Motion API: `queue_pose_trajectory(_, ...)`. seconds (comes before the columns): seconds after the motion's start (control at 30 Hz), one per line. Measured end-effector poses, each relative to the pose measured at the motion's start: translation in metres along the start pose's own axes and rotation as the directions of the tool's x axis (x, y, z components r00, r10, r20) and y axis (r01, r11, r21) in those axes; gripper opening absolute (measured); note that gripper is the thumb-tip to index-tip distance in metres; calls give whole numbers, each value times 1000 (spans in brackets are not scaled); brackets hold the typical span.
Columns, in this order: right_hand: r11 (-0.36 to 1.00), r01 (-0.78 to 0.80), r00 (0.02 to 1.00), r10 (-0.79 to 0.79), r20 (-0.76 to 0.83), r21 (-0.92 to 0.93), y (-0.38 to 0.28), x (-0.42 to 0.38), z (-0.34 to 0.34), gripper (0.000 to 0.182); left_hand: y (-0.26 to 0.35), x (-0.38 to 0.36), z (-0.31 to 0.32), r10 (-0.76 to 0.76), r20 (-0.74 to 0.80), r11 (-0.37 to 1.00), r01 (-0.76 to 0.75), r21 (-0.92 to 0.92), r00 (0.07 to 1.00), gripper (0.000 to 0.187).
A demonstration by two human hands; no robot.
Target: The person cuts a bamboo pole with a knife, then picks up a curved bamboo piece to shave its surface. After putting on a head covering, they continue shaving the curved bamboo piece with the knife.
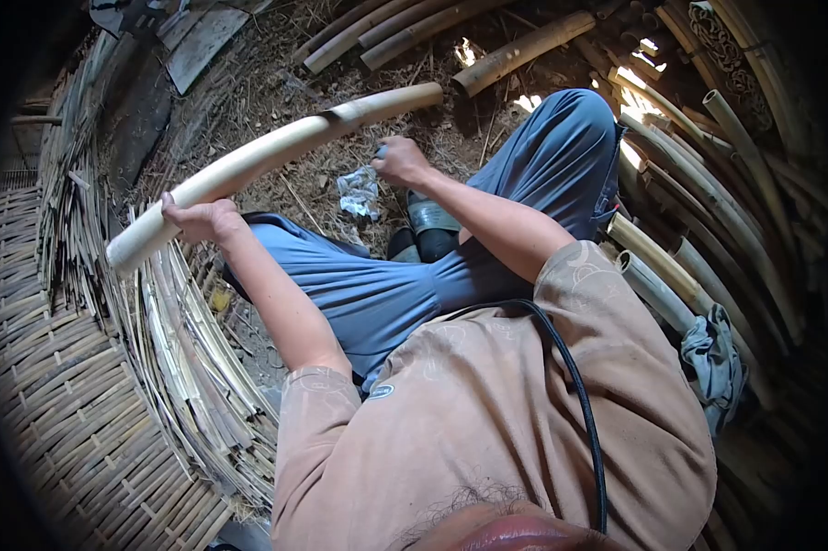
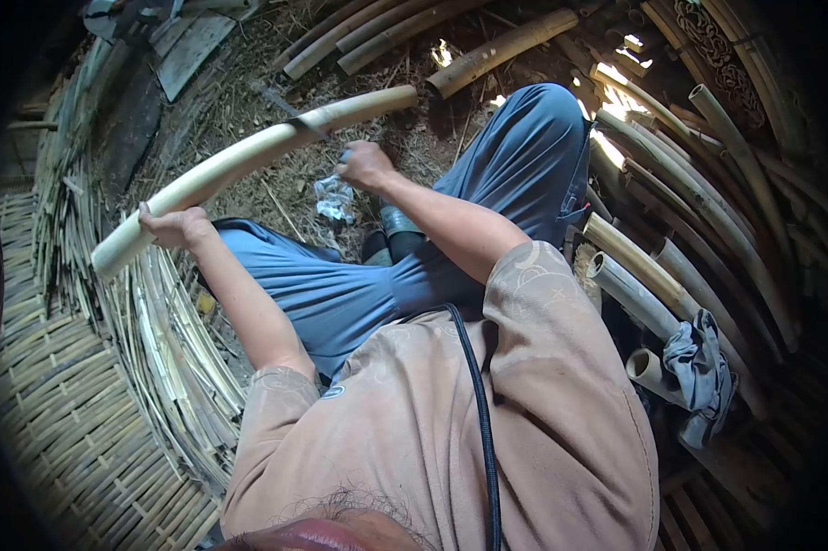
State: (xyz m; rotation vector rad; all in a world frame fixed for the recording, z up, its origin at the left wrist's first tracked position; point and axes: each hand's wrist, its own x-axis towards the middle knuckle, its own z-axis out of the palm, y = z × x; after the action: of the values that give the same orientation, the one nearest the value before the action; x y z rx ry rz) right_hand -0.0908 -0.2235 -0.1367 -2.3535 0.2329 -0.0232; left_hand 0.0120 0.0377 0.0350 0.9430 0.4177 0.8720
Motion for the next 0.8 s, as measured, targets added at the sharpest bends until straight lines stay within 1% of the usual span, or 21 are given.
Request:
queue_pose_trajectory(0.03, 990, -73, 995, 63, 81, 125, -20, -8, -7, 34, 0, -1, 3, 0, -14, 1000, 0, -13, 1000, 71)
queue_pose_trajectory(0.1, 988, -98, 989, 82, 126, 122, -41, -22, -25, 27, -3, 0, -1, 27, 81, 999, -25, -32, 996, 57)
queue_pose_trajectory(0.17, 981, -175, 984, 177, -8, 87, -15, -15, -11, 27, -8, 9, -13, 21, 167, 999, -13, -52, 986, 52)
queue_pose_trajectory(0.2, 971, -238, 966, 237, -100, 9, 19, 8, 9, 33, -11, 12, -13, 17, 215, 997, -2, -74, 976, 49)
queue_pose_trajectory(0.23, 943, -330, 944, 331, -11, 38, 28, 21, -4, 39, -13, 13, -13, -2, 254, 997, 23, -79, 967, 50)
queue_pose_trajectory(0.3, 921, -388, 921, 387, 35, 27, 36, 36, -18, 40, -10, 13, -15, -42, 328, 993, 74, -88, 944, 50)
queue_pose_trajectory(0.37, 933, -358, 933, 356, 49, 33, 14, 21, -31, 37, -4, 6, -8, -83, 328, 988, 120, -94, 941, 52)
queue_pose_trajectory(0.4, 953, -291, 957, 291, 23, 81, 2, 7, -28, 31, -5, 7, -9, -100, 323, 987, 136, -89, 941, 52)
queue_pose_trajectory(0.43, 974, -219, 976, 220, -9, 66, -7, -2, -19, 28, -6, 7, -11, -116, 317, 985, 150, -82, 941, 53)
queue_pose_trajectory(0.5, 987, -153, 987, 150, 61, 44, -20, -16, -15, 32, -11, 16, -14, -121, 370, 981, 169, -100, 921, 53)
queue_pose_trajectory(0.57, 979, -195, 980, 193, 45, 56, -24, -22, -25, 30, -12, 16, -13, -71, 383, 987, 122, -109, 921, 53)
queue_pose_trajectory(0.6, 965, -252, 967, 253, -8, 67, -16, -14, -22, 31, -11, 12, -14, -60, 391, 984, 121, -133, 918, 55)
queue_pose_trajectory(0.67, 944, -328, 944, 329, -24, 37, 22, 25, -9, 34, -9, 14, -15, -65, 421, 982, 134, -135, 905, 55)
queue_pose_trajectory(0.7, 930, -367, 930, 367, -28, 18, 22, 32, -18, 35, -8, 12, -14, -65, 431, 981, 137, -138, 900, 55)
queue_pose_trajectory(0.73, 936, -352, 936, 352, -13, 34, 25, 31, -23, 39, -8, 12, -13, -76, 419, 976, 154, -154, 905, 55)
queue_pose_trajectory(0.8, 957, -288, 957, 288, -11, 25, 21, 24, -18, 41, -9, 12, -11, -58, 461, 976, 147, -161, 886, 56)
